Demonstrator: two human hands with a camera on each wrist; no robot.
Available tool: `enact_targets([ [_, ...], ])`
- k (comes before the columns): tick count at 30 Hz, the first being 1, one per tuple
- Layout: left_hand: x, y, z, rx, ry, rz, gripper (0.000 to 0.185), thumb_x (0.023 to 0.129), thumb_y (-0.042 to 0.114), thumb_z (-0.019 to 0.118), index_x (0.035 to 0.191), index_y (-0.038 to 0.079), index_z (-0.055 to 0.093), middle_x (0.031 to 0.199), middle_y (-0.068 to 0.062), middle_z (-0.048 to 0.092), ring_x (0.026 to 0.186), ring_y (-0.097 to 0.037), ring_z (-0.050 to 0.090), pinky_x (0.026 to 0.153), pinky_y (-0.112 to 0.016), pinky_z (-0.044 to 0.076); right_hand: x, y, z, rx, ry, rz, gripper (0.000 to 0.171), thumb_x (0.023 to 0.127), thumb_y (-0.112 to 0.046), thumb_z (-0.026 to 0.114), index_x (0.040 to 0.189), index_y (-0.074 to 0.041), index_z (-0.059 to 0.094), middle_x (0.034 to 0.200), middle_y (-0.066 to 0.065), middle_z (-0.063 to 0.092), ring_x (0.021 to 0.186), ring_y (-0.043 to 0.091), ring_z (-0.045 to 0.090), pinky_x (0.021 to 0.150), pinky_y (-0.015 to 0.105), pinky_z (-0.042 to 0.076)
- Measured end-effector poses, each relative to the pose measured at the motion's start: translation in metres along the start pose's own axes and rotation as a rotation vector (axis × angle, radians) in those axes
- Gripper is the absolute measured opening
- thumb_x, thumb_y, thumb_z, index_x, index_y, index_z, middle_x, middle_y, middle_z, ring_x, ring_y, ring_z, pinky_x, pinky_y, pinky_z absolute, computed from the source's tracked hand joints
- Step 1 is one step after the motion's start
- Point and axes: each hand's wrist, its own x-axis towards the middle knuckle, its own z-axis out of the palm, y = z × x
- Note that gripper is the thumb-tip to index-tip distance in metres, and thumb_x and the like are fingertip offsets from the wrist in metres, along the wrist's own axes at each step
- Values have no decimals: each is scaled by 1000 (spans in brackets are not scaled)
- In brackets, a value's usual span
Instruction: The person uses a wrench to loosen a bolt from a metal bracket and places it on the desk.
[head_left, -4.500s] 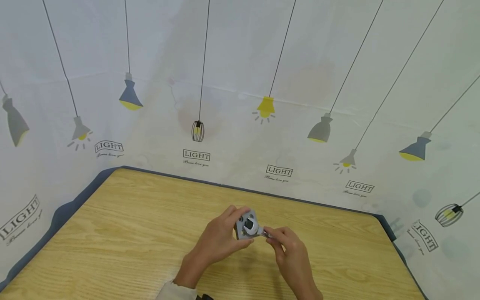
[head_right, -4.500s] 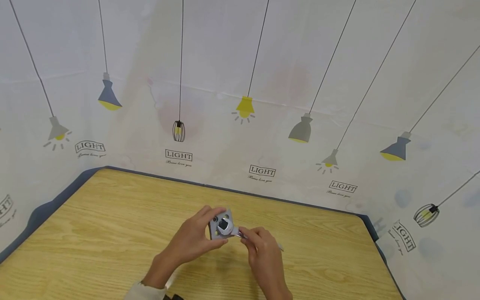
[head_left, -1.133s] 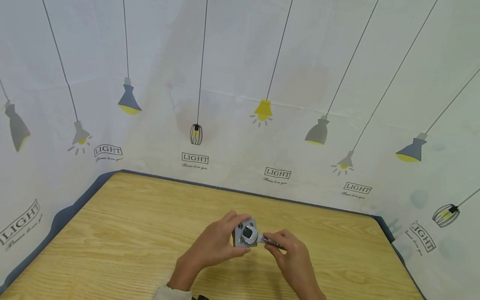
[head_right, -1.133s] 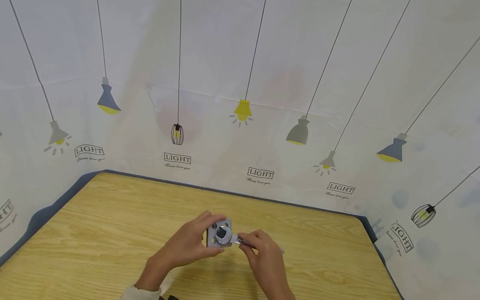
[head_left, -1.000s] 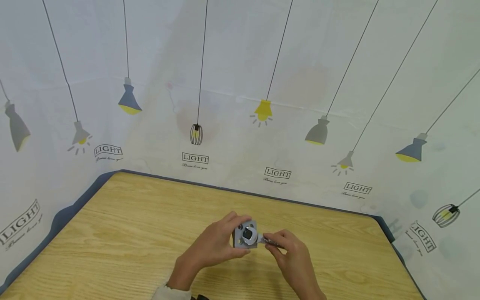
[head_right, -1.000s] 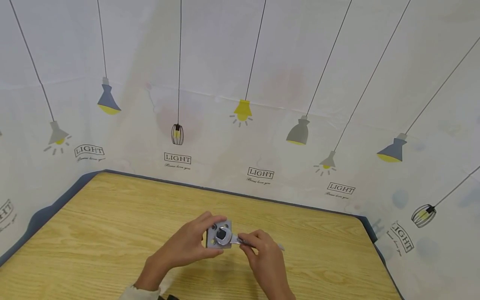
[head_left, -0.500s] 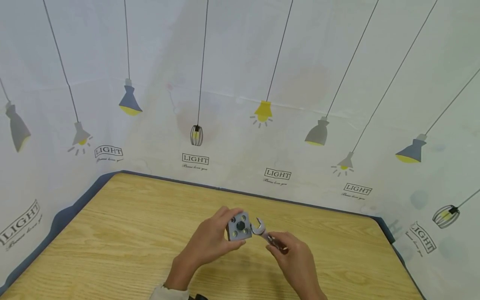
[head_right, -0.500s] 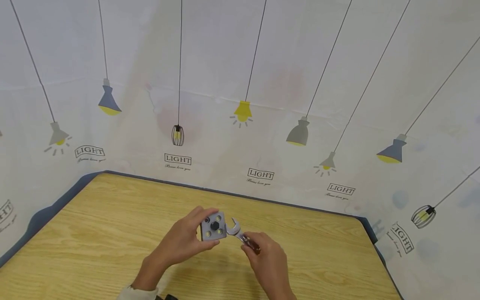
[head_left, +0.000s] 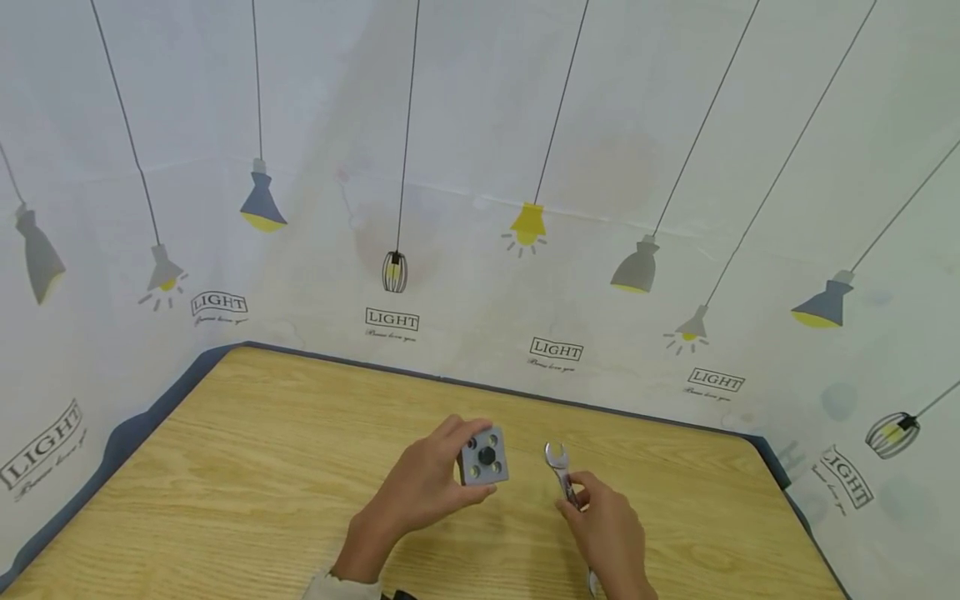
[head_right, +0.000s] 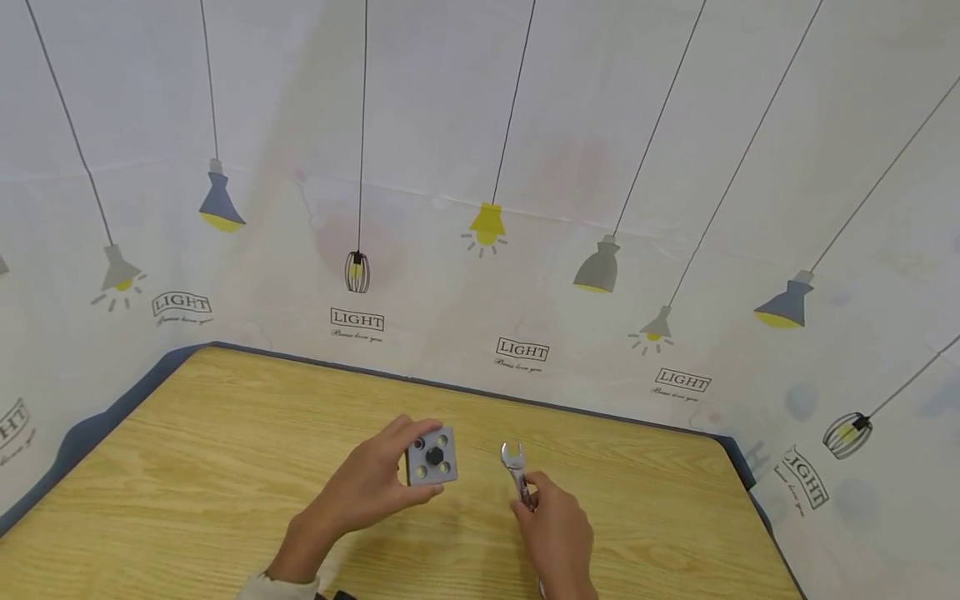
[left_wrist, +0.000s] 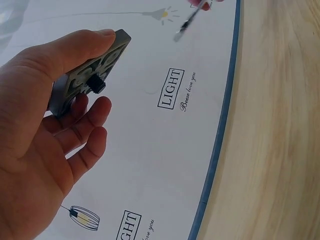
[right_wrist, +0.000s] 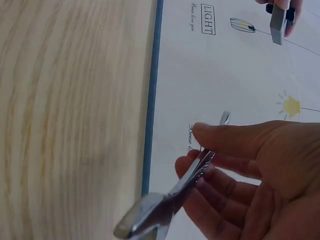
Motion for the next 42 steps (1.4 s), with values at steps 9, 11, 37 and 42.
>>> enact_targets([
  [9,0,3,-2,13,-16,2,69,79,29,84,139,18,52,105,6,54,76,-4,53,63,-20,46,3,14,7,25,-60,95,27,82,-16,76,105,-6,70,75,-3,69,55,13,53,47,30,38],
  [11,0,3,-2,16,-19,0,69,79,29,84,139,18,52,105,6,54,77,-4,53,63,-20,46,3,16,9,36,-64,91,25,81,-14,75,104,-4,70,73,-2,68,54,13,53,47,30,39],
  [37,-1,4,-3,32,-40,2,71,79,32,84,141,19,51,108,6,55,76,-4,52,64,-20,46,7,26,17,7,-123,71,26,78,-5,76,103,2,69,78,8,71,68,19,64,59,35,51],
  [42,-1,5,-2,28,-37,-9,71,80,32,83,141,17,50,111,4,56,77,-5,53,64,-20,46,7,26,15,25,-158,102,27,80,-9,74,104,2,68,83,10,72,66,17,61,56,31,47],
])
